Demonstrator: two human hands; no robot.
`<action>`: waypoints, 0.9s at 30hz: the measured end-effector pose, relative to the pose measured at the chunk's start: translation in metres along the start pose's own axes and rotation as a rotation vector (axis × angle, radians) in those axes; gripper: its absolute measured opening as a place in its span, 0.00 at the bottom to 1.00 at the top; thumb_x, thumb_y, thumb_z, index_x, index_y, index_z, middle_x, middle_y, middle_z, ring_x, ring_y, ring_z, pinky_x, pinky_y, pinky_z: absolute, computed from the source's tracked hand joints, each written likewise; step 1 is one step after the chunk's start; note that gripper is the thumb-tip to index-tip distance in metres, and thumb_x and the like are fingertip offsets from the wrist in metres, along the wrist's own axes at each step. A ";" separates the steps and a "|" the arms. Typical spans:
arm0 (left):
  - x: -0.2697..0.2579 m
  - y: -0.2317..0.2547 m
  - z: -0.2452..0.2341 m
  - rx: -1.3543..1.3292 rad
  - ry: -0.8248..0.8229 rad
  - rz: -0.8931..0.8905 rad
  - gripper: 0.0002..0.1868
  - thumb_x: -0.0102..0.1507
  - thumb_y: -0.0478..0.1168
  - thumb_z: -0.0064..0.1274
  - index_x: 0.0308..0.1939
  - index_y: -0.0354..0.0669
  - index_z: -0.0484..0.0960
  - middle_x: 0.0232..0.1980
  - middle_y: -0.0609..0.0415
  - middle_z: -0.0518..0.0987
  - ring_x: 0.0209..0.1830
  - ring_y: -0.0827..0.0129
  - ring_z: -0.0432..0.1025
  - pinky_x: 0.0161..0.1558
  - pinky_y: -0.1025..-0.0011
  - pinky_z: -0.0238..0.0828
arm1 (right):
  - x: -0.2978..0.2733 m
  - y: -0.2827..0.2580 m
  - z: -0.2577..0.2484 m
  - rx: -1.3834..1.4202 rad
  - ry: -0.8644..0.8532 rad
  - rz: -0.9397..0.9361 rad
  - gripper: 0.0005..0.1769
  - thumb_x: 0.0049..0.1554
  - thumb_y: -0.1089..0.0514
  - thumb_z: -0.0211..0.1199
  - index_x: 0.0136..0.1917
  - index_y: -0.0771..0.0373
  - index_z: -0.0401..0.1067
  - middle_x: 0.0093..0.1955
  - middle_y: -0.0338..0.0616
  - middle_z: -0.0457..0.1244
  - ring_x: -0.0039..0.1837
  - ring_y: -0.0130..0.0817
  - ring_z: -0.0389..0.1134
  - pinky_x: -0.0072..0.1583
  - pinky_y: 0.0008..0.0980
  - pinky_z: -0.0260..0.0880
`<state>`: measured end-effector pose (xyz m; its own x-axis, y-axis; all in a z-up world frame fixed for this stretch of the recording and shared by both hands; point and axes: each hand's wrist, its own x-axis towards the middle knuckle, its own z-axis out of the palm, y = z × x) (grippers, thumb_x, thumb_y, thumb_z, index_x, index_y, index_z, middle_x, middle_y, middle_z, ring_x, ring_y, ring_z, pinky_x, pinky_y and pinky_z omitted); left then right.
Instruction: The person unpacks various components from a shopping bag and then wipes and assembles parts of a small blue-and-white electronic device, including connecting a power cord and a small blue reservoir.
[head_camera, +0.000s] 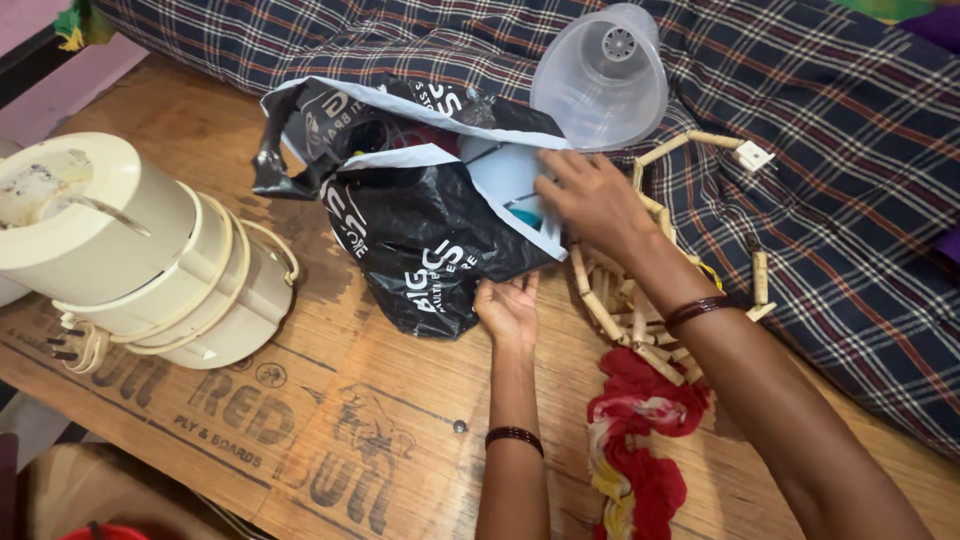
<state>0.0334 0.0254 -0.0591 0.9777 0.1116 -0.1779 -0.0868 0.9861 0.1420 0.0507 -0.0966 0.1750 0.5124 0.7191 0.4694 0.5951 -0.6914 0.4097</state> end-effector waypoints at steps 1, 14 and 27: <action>-0.002 0.000 0.001 0.010 -0.024 0.022 0.30 0.64 0.50 0.37 0.70 0.46 0.65 0.72 0.51 0.69 0.70 0.58 0.64 0.69 0.49 0.56 | -0.001 0.002 -0.002 0.133 0.098 0.039 0.12 0.57 0.55 0.63 0.53 0.60 0.73 0.69 0.49 0.63 0.66 0.45 0.67 0.59 0.42 0.70; -0.004 0.000 0.004 0.016 -0.033 0.032 0.30 0.64 0.50 0.41 0.70 0.48 0.66 0.71 0.51 0.70 0.68 0.57 0.66 0.68 0.50 0.60 | -0.032 0.010 -0.051 0.836 0.178 0.483 0.18 0.55 0.62 0.67 0.59 0.66 0.75 0.69 0.47 0.66 0.56 0.37 0.73 0.53 0.35 0.77; -0.009 -0.001 0.004 0.036 -0.028 0.023 0.30 0.64 0.51 0.43 0.70 0.49 0.66 0.71 0.52 0.71 0.68 0.58 0.66 0.66 0.50 0.62 | -0.156 0.010 -0.050 1.444 0.617 1.089 0.10 0.64 0.69 0.56 0.59 0.64 0.71 0.53 0.42 0.68 0.52 0.30 0.71 0.56 0.35 0.74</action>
<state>0.0255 0.0227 -0.0534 0.9805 0.1302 -0.1472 -0.1028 0.9782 0.1806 -0.0542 -0.2189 0.1446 0.8996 -0.2699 0.3433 0.3689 0.0492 -0.9281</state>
